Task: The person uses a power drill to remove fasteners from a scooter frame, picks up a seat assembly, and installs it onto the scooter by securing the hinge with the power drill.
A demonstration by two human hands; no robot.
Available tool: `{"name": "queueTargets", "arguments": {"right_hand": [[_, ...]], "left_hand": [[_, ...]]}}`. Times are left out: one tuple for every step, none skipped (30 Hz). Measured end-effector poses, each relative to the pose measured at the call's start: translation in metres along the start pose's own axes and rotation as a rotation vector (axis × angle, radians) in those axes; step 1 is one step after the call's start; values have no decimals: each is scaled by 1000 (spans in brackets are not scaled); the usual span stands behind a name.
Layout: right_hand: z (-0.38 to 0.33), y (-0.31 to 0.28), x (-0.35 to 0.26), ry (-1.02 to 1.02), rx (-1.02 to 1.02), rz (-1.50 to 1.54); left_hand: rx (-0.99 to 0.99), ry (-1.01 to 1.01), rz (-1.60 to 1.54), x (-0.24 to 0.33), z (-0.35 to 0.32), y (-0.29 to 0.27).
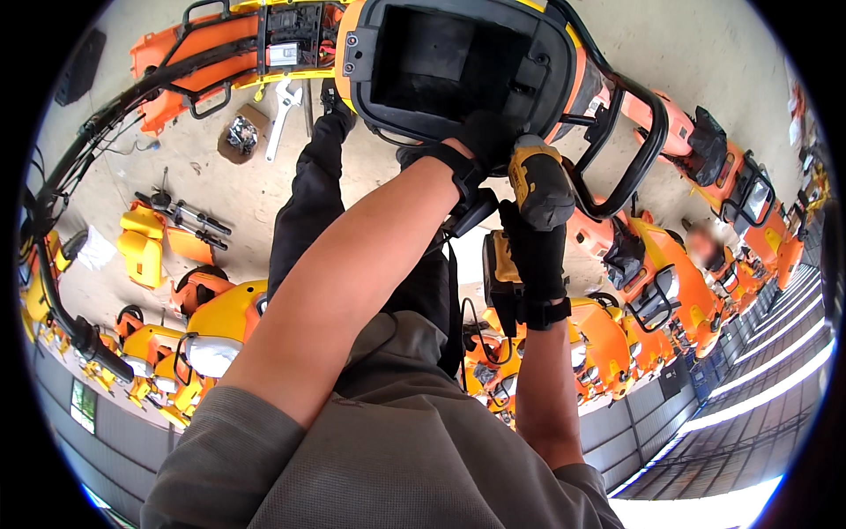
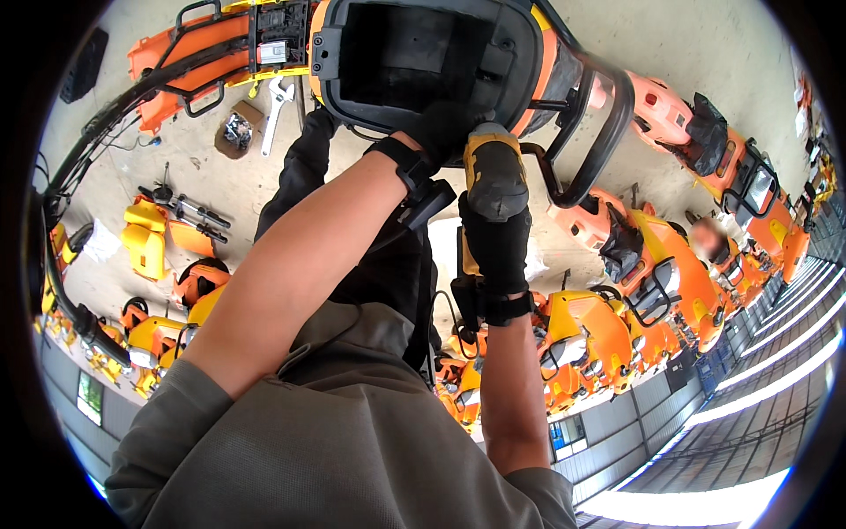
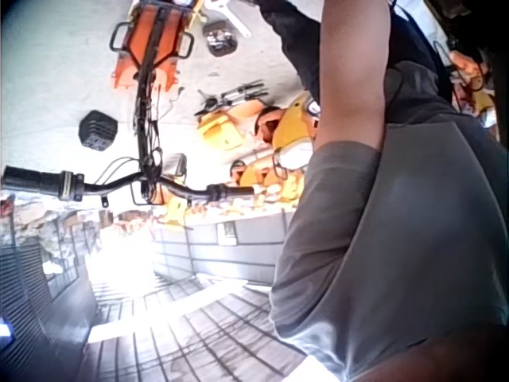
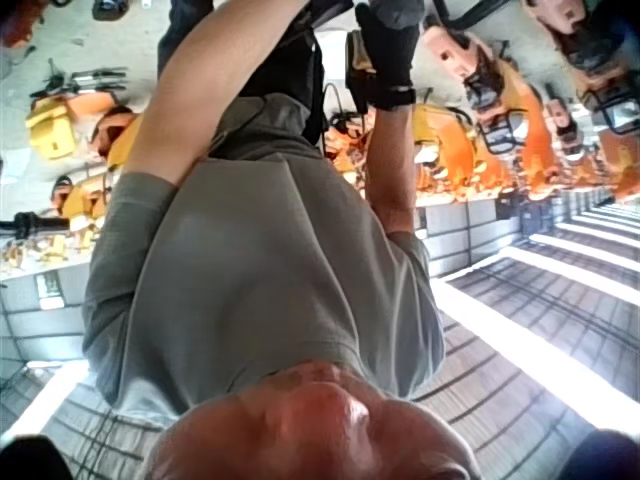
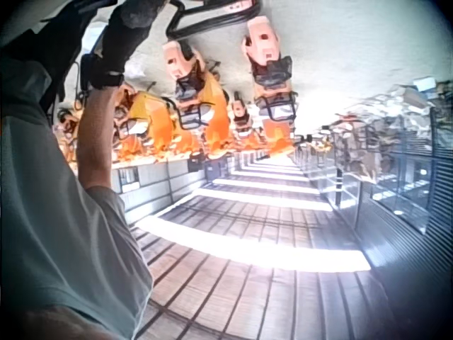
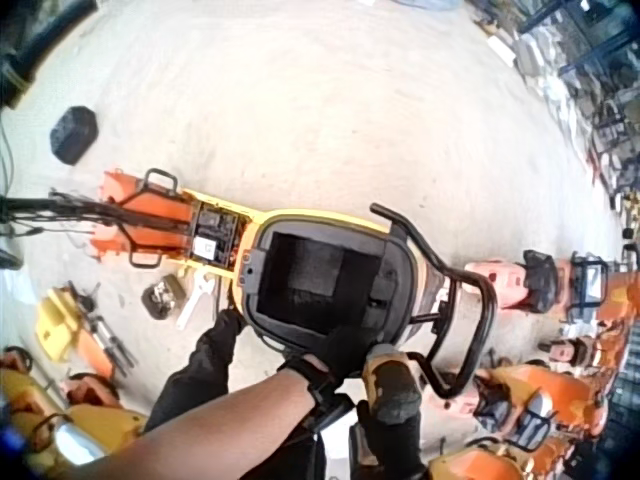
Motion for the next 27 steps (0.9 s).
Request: {"name": "queueTargets", "arguments": {"right_hand": [[-2,0,-7,29,-12,7],[-5,-2,-15,59,-22,13],[-9,-3,-25,63,-16,14],[-11,-5,-26,-14,15,-35],[-15,-7,-27,-90,50,-86],[-18,-4,-18,-245,111,-184],[-22,-7,-32,-442,183,-293],[-29,-11,-47,-634,279,-422],[-34,-6,-37,-664,314,-482],[-38,1,-22,-689,351,-542],[-37,3,-15,-735,314,-484],[-38,7,-8,-680,284,-501],[-40,10,-4,-623,258,-517],[-40,13,0,-509,177,-430],[-40,16,4,-390,108,-349],[-40,20,17,-353,119,-237],[-38,26,29,-329,124,-123],[-36,32,41,-306,130,-9],[-41,36,41,-235,61,257],[-47,40,45,-204,-46,644],[-53,45,49,-139,-141,1121],[-61,49,52,-46,-203,1506],[-68,41,40,-86,-253,1621],[-72,33,31,-102,-253,1591],[-77,23,21,-119,-249,1563],[-81,14,13,-135,-243,1533],[-84,6,7,-133,-242,1464]], "left_hand": [[2,13,3,1,-1,-2],[4,27,6,4,-2,-5],[9,49,13,6,-4,-9],[19,-79,-161,17,-4,-13],[51,-205,-337,30,-4,-18],[85,-493,-681,65,-8,-21],[148,-777,-1017,87,-16,-24],[114,-736,-958,93,-17,-28],[81,-697,-898,99,-16,-32],[44,-660,-837,105,-16,-33],[33,-686,-739,114,-18,-37],[-17,-637,-716,121,-19,-37],[-70,-588,-683,127,-19,-38],[-125,-543,-648,140,-20,-42],[-129,-562,-611,150,-24,-44],[-145,-541,-573,158,-25,-45],[-151,-520,-532,163,-27,-46],[-157,-501,-491,168,-29,-48],[-188,-556,-434,178,-31,-51],[-210,-529,-437,186,-32,-52],[-234,-503,-441,191,-33,-52],[-257,-475,-443,200,-34,-53],[-307,-483,-378,211,-36,-52],[-294,-478,-391,217,-38,-54],[-283,-468,-403,224,-38,-57],[-273,-459,-418,229,-39,-59],[-195,-556,-592,221,-45,-59]]}}
Point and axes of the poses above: each hand's wrist, its own z-axis towards the middle knuckle, its own y-axis out of the palm, x = y × z, the point moved 4 cm from there along z, towards the middle knuckle, and after that the axes turned 2 degrees about -x, right-handed, at the moved point
